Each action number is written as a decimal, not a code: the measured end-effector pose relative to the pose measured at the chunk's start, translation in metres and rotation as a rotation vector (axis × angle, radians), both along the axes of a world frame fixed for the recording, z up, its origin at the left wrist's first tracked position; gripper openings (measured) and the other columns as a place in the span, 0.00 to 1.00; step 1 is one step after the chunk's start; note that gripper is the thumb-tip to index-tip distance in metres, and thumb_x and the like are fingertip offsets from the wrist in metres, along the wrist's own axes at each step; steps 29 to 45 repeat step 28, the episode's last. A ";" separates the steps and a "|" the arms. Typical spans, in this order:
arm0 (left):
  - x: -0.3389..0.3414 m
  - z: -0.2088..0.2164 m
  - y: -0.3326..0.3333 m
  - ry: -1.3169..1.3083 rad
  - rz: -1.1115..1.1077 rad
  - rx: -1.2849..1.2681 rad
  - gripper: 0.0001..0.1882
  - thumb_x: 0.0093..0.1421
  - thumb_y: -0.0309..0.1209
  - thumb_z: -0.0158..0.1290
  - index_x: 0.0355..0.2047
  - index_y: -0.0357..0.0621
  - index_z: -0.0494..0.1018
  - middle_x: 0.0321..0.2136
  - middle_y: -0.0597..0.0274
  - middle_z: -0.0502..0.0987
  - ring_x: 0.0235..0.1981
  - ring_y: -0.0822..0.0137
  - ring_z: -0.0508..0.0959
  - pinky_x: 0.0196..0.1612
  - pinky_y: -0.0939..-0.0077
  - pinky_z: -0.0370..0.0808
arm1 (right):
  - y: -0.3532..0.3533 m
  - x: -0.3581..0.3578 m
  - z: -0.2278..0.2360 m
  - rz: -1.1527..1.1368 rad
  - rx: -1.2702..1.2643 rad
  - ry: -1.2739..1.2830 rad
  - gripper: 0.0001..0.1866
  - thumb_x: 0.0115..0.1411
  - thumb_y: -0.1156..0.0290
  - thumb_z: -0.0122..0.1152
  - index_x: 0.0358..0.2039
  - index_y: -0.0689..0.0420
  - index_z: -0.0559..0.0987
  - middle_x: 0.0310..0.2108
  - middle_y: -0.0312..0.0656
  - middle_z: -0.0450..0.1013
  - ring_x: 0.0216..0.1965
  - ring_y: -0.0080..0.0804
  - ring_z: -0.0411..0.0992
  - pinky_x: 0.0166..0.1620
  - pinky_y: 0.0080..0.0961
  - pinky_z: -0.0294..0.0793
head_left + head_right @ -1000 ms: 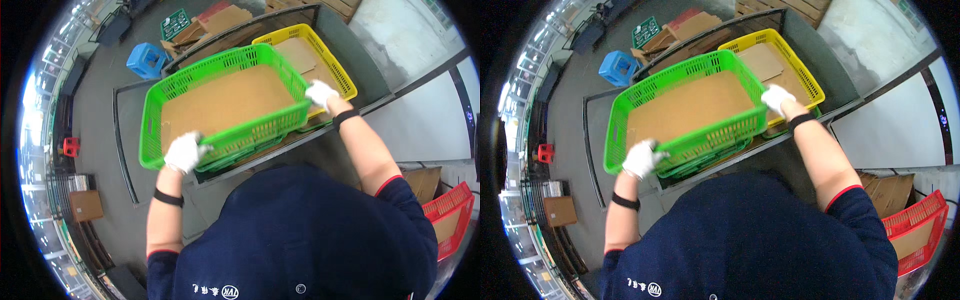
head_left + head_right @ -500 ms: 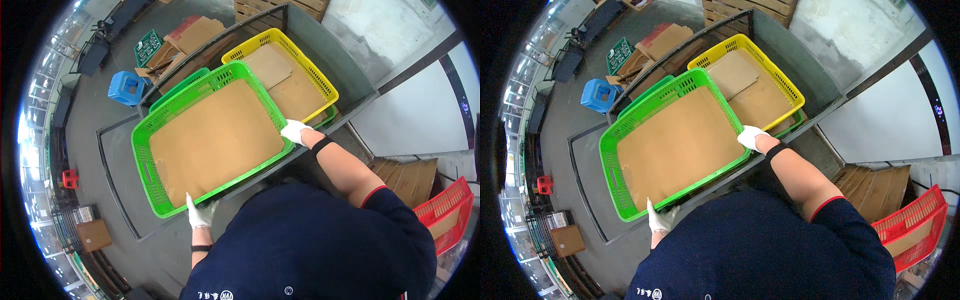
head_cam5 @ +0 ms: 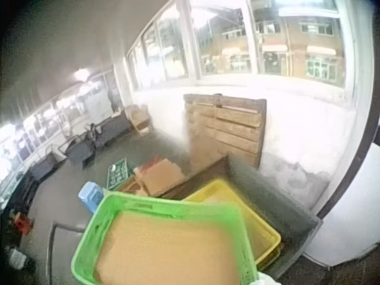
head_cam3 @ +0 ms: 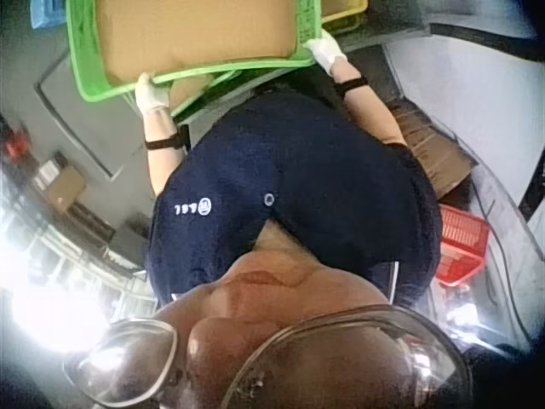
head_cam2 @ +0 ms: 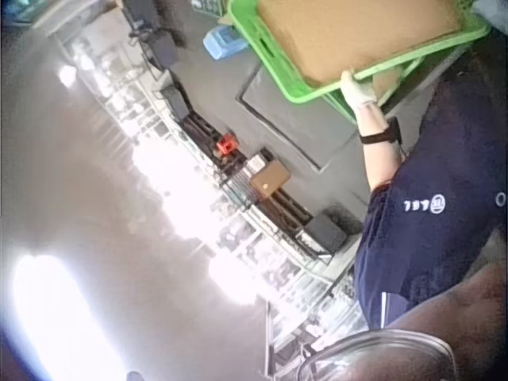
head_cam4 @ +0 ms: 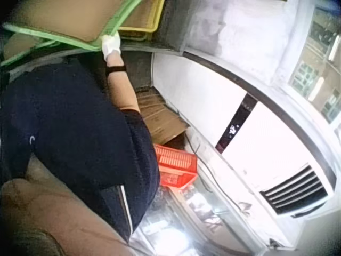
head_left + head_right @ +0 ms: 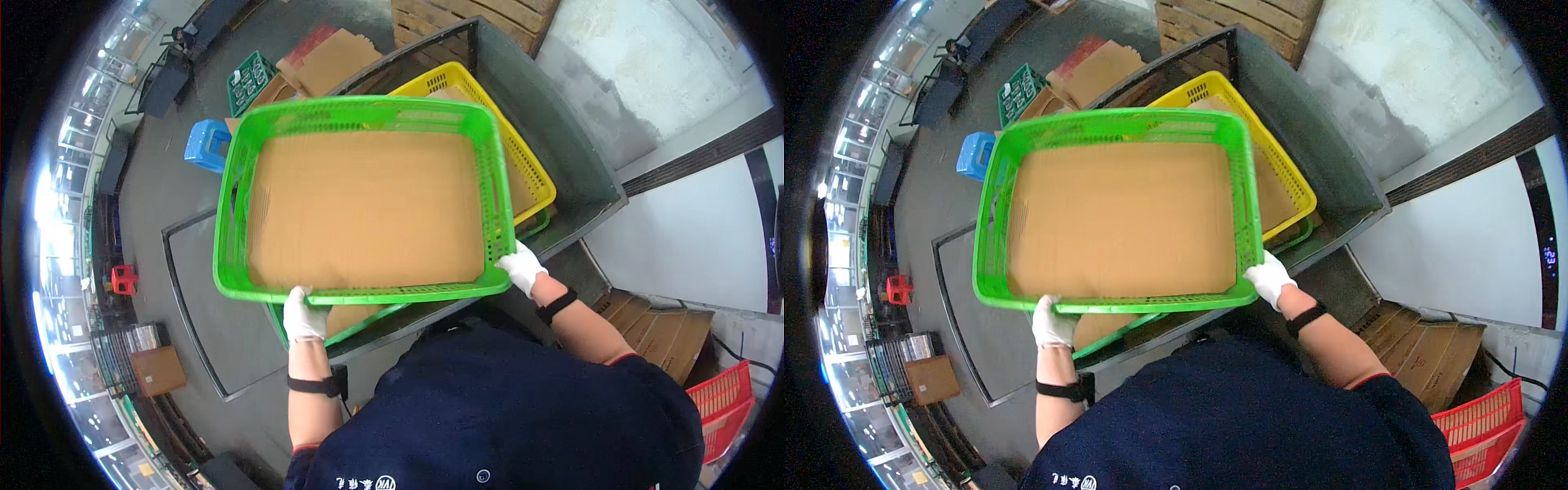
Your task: Measure, mark, and sort metal pistons using gauges and a permanent marker before placing them in storage containers.
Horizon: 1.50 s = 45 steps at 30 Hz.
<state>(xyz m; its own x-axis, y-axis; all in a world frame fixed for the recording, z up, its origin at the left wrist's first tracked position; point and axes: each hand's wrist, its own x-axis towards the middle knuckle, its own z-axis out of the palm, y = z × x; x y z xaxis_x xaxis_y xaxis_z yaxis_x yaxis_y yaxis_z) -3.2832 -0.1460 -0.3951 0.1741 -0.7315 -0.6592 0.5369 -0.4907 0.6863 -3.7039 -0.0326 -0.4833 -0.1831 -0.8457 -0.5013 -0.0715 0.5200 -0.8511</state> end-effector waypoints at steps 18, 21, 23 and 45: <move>-0.081 0.075 -0.063 -0.127 -0.111 -0.145 0.09 0.52 0.25 0.50 0.34 0.42 0.65 0.33 0.57 0.69 0.36 0.55 0.73 0.44 0.48 0.74 | -0.013 -0.062 0.074 -0.234 -0.104 -0.184 0.21 0.53 0.83 0.52 0.49 0.61 0.74 0.44 0.40 0.76 0.44 0.31 0.74 0.49 0.29 0.72; -0.048 0.069 -0.022 -0.020 0.050 -0.182 0.09 0.51 0.27 0.50 0.34 0.41 0.68 0.34 0.55 0.69 0.37 0.55 0.72 0.44 0.49 0.73 | -0.057 -0.053 0.089 -0.092 -0.148 -0.100 0.19 0.54 0.79 0.53 0.48 0.62 0.75 0.42 0.42 0.76 0.42 0.31 0.74 0.48 0.29 0.72; -0.007 0.061 0.003 -0.012 0.141 -0.137 0.10 0.51 0.28 0.50 0.35 0.42 0.68 0.37 0.54 0.70 0.41 0.52 0.72 0.47 0.46 0.71 | -0.093 -0.030 0.093 0.138 -0.113 0.054 0.18 0.56 0.74 0.53 0.47 0.63 0.75 0.39 0.45 0.76 0.40 0.33 0.74 0.45 0.28 0.73; 0.053 0.036 0.038 0.024 0.399 -0.140 0.24 0.56 0.34 0.52 0.54 0.45 0.65 0.55 0.57 0.68 0.58 0.52 0.65 0.63 0.43 0.57 | -0.173 0.046 0.053 0.497 -0.095 0.350 0.22 0.55 0.63 0.58 0.48 0.61 0.74 0.42 0.53 0.76 0.42 0.41 0.74 0.47 0.36 0.71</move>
